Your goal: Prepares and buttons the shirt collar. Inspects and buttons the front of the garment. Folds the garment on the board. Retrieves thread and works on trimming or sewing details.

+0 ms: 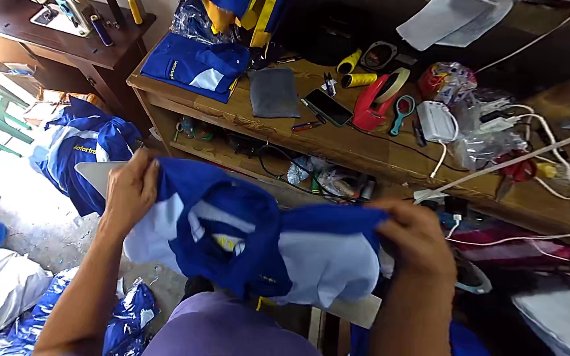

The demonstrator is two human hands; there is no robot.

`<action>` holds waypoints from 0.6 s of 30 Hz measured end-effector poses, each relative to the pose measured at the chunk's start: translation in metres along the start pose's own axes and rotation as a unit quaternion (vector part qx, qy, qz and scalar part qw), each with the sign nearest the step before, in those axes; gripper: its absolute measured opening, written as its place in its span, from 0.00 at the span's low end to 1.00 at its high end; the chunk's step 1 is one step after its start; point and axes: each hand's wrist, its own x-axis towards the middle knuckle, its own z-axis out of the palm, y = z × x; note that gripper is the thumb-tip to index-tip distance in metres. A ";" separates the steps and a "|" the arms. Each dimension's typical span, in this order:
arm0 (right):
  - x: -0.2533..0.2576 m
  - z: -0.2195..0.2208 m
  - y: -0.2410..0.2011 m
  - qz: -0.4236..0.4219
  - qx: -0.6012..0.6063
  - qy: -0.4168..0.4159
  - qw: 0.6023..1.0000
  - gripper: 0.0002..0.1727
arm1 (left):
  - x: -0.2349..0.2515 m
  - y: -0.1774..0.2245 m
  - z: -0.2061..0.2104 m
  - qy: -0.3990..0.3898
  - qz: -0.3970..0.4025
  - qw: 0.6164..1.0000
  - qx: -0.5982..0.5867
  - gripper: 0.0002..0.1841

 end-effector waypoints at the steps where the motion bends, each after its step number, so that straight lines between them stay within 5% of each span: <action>1: 0.019 0.002 0.014 0.020 -0.041 0.046 0.998 0.09 | 0.021 -0.005 0.010 0.004 -0.009 1.000 0.015 0.17; 4: 0.062 0.026 0.075 0.112 -0.292 0.102 0.944 0.15 | 0.067 -0.036 0.067 -0.060 -0.106 0.990 0.070 0.20; 7: 0.060 0.068 0.124 0.154 -0.395 0.039 0.905 0.30 | 0.051 -0.057 0.119 -0.161 -0.121 0.977 0.065 0.28; 11: 0.022 0.134 0.148 0.222 -0.257 -0.078 0.937 0.21 | -0.010 -0.055 0.172 -0.226 -0.113 0.967 -0.014 0.20; 18: 0.038 0.184 0.153 0.396 -0.012 -0.030 0.918 0.18 | -0.041 -0.019 0.210 -0.364 -0.306 0.843 -0.252 0.16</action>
